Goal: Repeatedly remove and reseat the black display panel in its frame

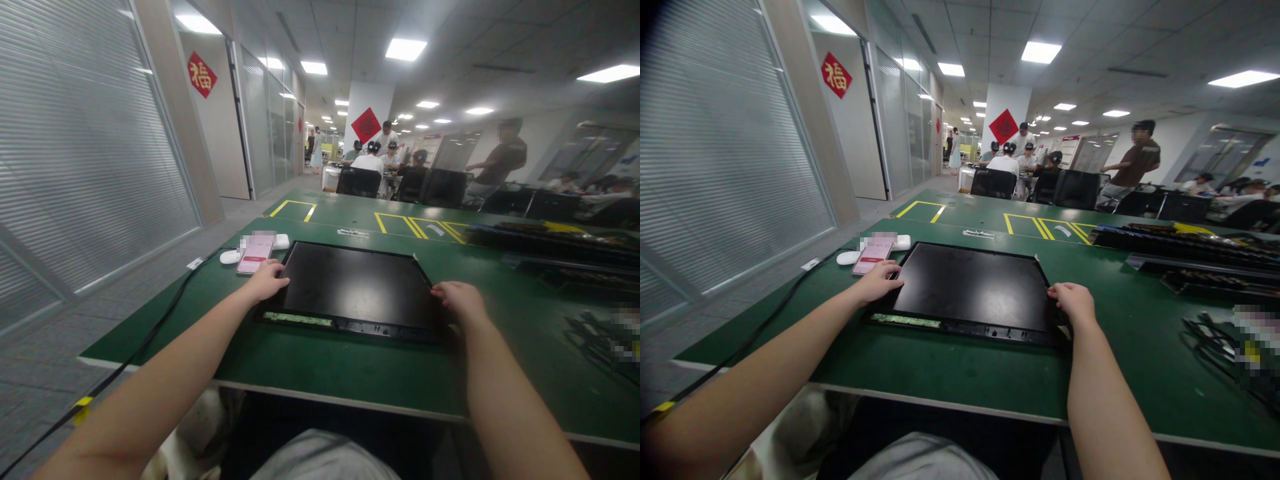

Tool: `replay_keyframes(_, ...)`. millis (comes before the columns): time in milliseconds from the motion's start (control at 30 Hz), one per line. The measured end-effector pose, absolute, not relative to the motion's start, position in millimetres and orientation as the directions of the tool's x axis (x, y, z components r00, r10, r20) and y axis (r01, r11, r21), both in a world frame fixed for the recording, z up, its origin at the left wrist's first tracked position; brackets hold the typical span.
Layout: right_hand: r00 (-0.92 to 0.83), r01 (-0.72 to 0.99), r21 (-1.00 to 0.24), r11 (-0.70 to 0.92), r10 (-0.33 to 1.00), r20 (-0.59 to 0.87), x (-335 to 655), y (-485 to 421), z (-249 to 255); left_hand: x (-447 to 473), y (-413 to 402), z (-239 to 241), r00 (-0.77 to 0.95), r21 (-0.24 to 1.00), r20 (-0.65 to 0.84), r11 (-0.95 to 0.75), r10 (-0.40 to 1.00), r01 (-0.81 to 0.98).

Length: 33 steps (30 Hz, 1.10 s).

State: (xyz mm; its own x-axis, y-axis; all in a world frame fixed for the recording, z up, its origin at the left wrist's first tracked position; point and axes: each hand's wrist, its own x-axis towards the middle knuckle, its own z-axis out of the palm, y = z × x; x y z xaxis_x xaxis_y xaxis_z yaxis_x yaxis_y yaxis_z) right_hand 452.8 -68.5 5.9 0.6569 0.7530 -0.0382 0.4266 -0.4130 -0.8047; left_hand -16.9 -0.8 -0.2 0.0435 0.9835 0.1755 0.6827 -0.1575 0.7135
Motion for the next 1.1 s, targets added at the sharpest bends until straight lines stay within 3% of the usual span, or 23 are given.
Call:
replay_keyframes(200, 0.636, 0.432, -0.821, -0.374, 0.771, -0.016, 454.1, -68.5, 4.0, -19.7, 1.7, -6.6, 0.079, 0.682, 0.166, -0.172, 0.983, 0.711)
replay_keyframes(533, 0.631, 0.444, -0.822, -0.356, 0.775, 0.006, 452.5, -69.0, 5.0, -14.0, -5.1, 3.4, 0.021, 0.826, 0.183, -0.166, 0.983, 0.538)
replay_keyframes(1100, 0.648, 0.422, -0.832, -0.361, 0.762, -0.002, 453.6, -68.5, 3.7, -11.4, -7.8, 5.1, 0.024, 0.833, 0.186, -0.170, 0.982, 0.527)
